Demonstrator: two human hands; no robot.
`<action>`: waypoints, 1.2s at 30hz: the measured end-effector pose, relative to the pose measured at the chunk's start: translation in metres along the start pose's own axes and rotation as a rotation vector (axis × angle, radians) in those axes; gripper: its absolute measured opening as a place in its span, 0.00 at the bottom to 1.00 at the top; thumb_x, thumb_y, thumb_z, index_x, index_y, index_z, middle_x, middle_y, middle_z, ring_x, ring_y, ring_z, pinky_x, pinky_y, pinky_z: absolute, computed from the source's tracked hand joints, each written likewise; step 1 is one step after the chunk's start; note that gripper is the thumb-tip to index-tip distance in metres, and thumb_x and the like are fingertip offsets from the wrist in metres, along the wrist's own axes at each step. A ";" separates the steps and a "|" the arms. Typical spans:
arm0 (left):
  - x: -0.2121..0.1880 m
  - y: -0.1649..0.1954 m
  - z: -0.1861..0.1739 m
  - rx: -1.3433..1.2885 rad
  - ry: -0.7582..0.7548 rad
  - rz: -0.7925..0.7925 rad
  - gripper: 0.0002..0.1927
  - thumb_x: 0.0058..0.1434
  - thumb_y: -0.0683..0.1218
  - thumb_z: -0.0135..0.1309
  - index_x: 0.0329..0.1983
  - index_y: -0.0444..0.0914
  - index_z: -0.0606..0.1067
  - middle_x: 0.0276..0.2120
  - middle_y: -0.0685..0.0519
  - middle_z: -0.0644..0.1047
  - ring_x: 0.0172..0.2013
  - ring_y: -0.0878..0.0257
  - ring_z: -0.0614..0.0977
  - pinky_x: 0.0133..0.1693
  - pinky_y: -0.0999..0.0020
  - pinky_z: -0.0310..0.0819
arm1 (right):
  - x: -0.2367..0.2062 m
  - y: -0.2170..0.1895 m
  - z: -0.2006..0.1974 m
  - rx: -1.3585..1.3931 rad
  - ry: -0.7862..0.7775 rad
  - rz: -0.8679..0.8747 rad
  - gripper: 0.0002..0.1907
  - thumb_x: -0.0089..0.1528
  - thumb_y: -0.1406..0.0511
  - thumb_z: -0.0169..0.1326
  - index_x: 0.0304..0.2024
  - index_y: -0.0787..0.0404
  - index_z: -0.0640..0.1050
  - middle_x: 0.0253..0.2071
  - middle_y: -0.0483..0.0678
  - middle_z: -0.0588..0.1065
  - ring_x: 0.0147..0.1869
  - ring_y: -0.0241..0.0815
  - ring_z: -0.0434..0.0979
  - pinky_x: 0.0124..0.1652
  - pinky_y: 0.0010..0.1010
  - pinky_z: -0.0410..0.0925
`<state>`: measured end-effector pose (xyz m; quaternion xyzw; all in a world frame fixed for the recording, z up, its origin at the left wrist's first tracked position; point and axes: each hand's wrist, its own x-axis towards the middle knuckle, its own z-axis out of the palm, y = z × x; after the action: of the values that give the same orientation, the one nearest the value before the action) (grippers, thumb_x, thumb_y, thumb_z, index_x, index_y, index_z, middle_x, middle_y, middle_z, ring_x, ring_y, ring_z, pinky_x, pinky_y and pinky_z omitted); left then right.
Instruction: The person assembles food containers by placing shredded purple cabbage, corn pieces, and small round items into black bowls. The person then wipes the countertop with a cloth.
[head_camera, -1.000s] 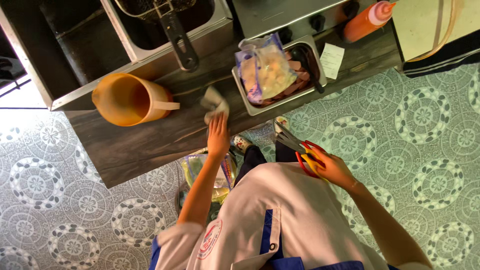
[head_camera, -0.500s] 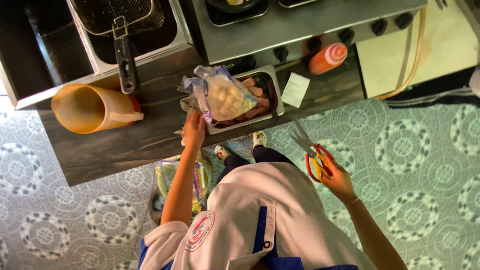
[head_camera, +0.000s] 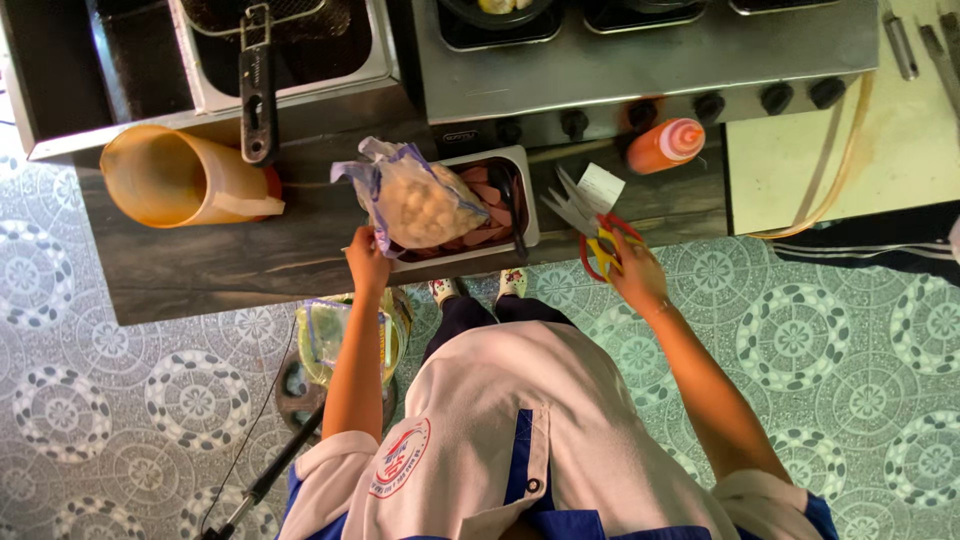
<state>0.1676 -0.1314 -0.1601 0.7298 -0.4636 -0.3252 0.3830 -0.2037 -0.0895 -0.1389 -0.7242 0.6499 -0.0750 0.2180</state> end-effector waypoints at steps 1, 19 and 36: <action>0.003 0.000 -0.006 -0.012 0.012 0.022 0.09 0.64 0.41 0.55 0.45 0.32 0.76 0.35 0.44 0.82 0.36 0.59 0.83 0.40 0.65 0.75 | 0.008 -0.008 0.001 -0.020 0.011 -0.013 0.39 0.57 0.65 0.60 0.71 0.60 0.65 0.45 0.60 0.77 0.49 0.61 0.78 0.46 0.49 0.72; 0.058 0.001 -0.047 -0.144 0.029 -0.105 0.09 0.63 0.44 0.57 0.38 0.31 0.76 0.29 0.47 0.80 0.28 0.66 0.74 0.31 0.65 0.70 | 0.081 -0.096 0.027 -0.102 -0.056 0.214 0.33 0.60 0.66 0.61 0.66 0.58 0.65 0.44 0.60 0.77 0.50 0.63 0.78 0.43 0.53 0.72; -0.001 -0.023 -0.078 0.820 -0.538 0.586 0.29 0.63 0.52 0.55 0.62 0.29 0.72 0.60 0.39 0.72 0.65 0.43 0.64 0.69 0.40 0.49 | 0.055 -0.125 0.038 -0.054 0.256 0.022 0.29 0.61 0.69 0.57 0.66 0.66 0.69 0.56 0.63 0.73 0.61 0.64 0.72 0.53 0.47 0.71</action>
<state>0.2418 -0.1040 -0.1415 0.5513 -0.8161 -0.1731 0.0111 -0.0672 -0.1275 -0.1309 -0.7073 0.6820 -0.1469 0.1143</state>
